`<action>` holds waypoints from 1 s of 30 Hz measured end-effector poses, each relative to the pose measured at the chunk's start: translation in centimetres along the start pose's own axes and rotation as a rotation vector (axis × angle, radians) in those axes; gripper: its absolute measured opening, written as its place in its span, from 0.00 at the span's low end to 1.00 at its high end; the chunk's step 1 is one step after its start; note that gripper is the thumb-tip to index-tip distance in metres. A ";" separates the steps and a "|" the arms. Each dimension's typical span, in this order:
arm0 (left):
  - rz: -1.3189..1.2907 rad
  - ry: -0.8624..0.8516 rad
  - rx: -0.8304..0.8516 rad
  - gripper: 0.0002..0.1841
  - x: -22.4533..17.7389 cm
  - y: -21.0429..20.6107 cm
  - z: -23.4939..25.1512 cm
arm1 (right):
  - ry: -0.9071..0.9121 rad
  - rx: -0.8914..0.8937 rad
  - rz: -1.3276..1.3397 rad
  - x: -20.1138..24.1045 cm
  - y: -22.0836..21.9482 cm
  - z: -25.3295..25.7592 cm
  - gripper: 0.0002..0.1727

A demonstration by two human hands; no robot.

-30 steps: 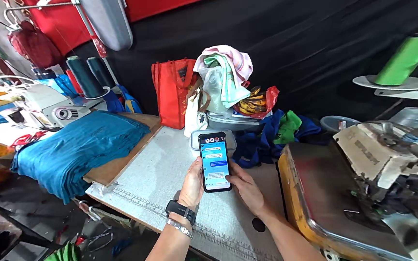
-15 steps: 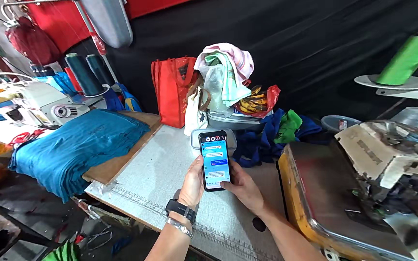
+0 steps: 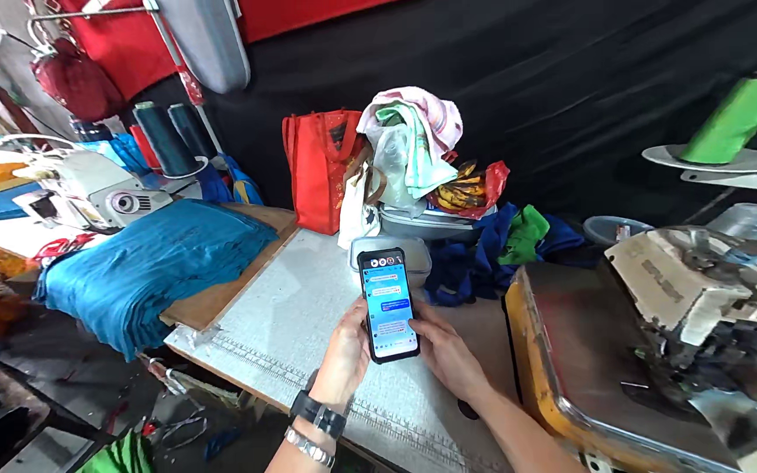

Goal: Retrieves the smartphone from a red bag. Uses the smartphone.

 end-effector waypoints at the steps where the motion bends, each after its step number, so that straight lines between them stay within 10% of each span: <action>1: -0.022 0.007 -0.028 0.24 -0.1 0.5 -0.5 | -0.010 0.023 0.011 -0.1 -0.4 -0.2 0.24; 30: -0.080 -0.080 0.106 0.27 -0.2 1.9 -3.5 | 0.018 0.170 -0.139 -1.2 -1.1 -0.3 0.36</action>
Point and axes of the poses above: each hand's wrist, its own z-axis towards the middle knuckle, its own y-axis out of the back of the hand, x = y × z, the point moved 6 cm from there along z, towards the middle knuckle, and after that the axes turned 10 degrees about -y, right-handed, at the moved point
